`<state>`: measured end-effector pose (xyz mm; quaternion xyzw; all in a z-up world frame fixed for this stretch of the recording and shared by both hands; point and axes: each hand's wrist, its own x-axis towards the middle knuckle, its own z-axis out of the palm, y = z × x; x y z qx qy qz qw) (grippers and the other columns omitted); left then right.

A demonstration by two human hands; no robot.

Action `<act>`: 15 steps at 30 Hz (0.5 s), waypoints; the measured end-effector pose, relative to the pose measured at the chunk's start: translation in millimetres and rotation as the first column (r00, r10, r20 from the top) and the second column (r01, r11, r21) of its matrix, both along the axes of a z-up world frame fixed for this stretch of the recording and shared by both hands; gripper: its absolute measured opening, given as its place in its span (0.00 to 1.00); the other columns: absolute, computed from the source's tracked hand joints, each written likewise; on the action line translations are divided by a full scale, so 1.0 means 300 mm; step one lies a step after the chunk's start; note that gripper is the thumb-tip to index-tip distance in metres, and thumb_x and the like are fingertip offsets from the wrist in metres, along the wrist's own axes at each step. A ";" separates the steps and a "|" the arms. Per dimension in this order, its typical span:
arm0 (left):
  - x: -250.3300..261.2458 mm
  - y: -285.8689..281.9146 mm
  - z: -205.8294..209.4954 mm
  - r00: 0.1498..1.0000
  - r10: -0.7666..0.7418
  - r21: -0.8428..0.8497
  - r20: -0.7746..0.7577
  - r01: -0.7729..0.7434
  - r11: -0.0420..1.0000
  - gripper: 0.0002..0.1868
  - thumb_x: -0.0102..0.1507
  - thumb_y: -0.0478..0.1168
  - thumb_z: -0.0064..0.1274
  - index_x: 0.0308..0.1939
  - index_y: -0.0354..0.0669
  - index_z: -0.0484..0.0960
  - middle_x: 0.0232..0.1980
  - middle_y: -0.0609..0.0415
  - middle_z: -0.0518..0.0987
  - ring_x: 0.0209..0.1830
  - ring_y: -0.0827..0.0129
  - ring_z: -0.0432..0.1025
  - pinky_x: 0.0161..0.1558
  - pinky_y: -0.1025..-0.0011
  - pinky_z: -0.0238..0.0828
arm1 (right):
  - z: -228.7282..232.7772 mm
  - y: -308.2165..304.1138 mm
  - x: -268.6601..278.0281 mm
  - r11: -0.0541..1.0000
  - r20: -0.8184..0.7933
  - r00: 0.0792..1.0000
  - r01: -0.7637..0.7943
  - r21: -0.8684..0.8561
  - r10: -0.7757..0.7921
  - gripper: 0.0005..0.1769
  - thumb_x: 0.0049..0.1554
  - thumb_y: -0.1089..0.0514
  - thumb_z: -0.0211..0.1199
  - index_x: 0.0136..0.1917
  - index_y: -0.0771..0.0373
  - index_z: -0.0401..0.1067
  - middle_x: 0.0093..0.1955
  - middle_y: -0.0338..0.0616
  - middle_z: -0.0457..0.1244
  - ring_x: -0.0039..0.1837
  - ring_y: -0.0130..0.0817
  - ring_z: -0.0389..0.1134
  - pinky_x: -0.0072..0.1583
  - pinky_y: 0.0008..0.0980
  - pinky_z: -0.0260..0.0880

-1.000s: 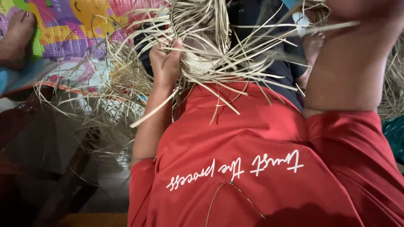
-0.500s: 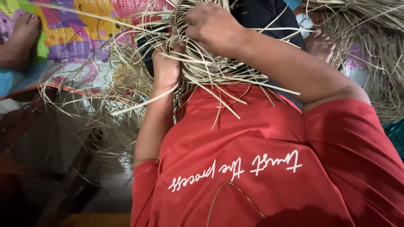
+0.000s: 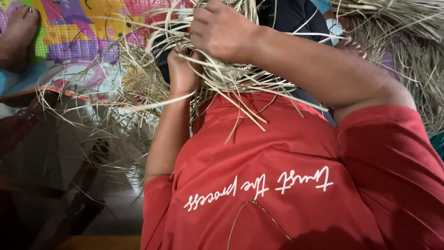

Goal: A person is weaving a hat by interlacing dried straw strands while sitting on a floor mat.

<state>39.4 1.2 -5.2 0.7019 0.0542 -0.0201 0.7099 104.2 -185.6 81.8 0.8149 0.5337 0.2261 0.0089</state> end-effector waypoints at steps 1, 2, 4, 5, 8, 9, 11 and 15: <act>-0.001 0.000 -0.003 1.000 -0.001 0.024 0.003 0.001 1.000 0.05 0.62 0.27 0.53 0.36 0.38 0.75 0.30 0.55 0.75 0.25 0.73 0.69 0.26 0.78 0.66 | -0.001 0.013 0.008 0.999 0.043 0.998 -0.044 -0.006 0.044 0.07 0.60 0.50 0.59 0.48 0.53 0.73 0.48 0.36 0.65 0.53 0.34 0.64 0.59 0.33 0.62; -0.004 0.000 -0.005 1.000 -0.001 0.047 0.006 0.001 0.999 0.04 0.62 0.27 0.54 0.36 0.38 0.76 0.30 0.55 0.76 0.25 0.73 0.69 0.26 0.78 0.67 | -0.002 0.027 0.015 0.996 0.085 0.992 -0.088 -0.014 0.089 0.07 0.60 0.52 0.59 0.46 0.54 0.74 0.46 0.36 0.65 0.51 0.33 0.64 0.59 0.32 0.62; -0.003 0.001 -0.011 1.000 -0.001 0.084 0.013 0.000 0.997 0.04 0.61 0.27 0.54 0.36 0.37 0.76 0.30 0.55 0.77 0.26 0.73 0.70 0.26 0.78 0.68 | 0.007 0.058 0.033 0.982 0.133 0.987 -0.062 -0.176 0.087 0.10 0.62 0.48 0.58 0.49 0.53 0.74 0.46 0.35 0.66 0.50 0.31 0.63 0.61 0.32 0.60; -0.003 0.001 -0.015 1.000 -0.003 0.118 0.019 0.001 0.993 0.03 0.61 0.27 0.54 0.37 0.36 0.77 0.31 0.54 0.78 0.26 0.73 0.71 0.26 0.77 0.68 | 0.011 0.071 0.040 0.942 0.180 0.980 -0.024 -0.334 0.089 0.13 0.63 0.44 0.57 0.52 0.51 0.74 0.47 0.33 0.67 0.49 0.29 0.62 0.63 0.32 0.58; 0.004 -0.003 -0.020 0.999 -0.009 0.191 0.036 0.002 0.982 0.03 0.61 0.27 0.55 0.38 0.35 0.79 0.31 0.54 0.80 0.27 0.74 0.72 0.26 0.77 0.70 | 0.014 0.101 0.072 0.936 0.296 0.951 0.017 -0.350 0.094 0.12 0.64 0.47 0.58 0.55 0.52 0.76 0.47 0.32 0.68 0.49 0.26 0.61 0.57 0.28 0.59; 0.011 -0.006 -0.016 0.999 -0.011 0.193 0.040 0.003 0.981 0.03 0.61 0.27 0.55 0.38 0.35 0.79 0.31 0.54 0.80 0.27 0.74 0.72 0.26 0.77 0.70 | 0.010 0.102 0.077 0.937 0.300 0.950 0.019 -0.349 0.092 0.12 0.64 0.47 0.58 0.55 0.52 0.76 0.47 0.32 0.68 0.49 0.26 0.61 0.57 0.28 0.59; 0.030 0.000 -0.001 0.998 -0.011 0.263 0.067 -0.007 0.965 0.04 0.60 0.27 0.56 0.38 0.33 0.80 0.31 0.54 0.82 0.27 0.74 0.74 0.26 0.77 0.72 | 0.011 0.117 0.094 0.991 -0.256 0.966 -0.051 -0.122 0.018 0.13 0.55 0.53 0.66 0.53 0.57 0.78 0.55 0.44 0.71 0.59 0.40 0.67 0.62 0.45 0.66; 0.004 -0.024 0.070 1.000 0.016 0.025 0.012 -0.017 1.000 0.05 0.64 0.33 0.52 0.40 0.34 0.82 0.26 0.56 0.76 0.19 0.77 0.65 0.19 0.76 0.57 | 0.020 0.073 0.049 0.994 -0.780 0.626 0.093 0.063 -0.010 0.10 0.58 0.60 0.62 0.53 0.63 0.72 0.43 0.49 0.70 0.40 0.54 0.69 0.43 0.52 0.67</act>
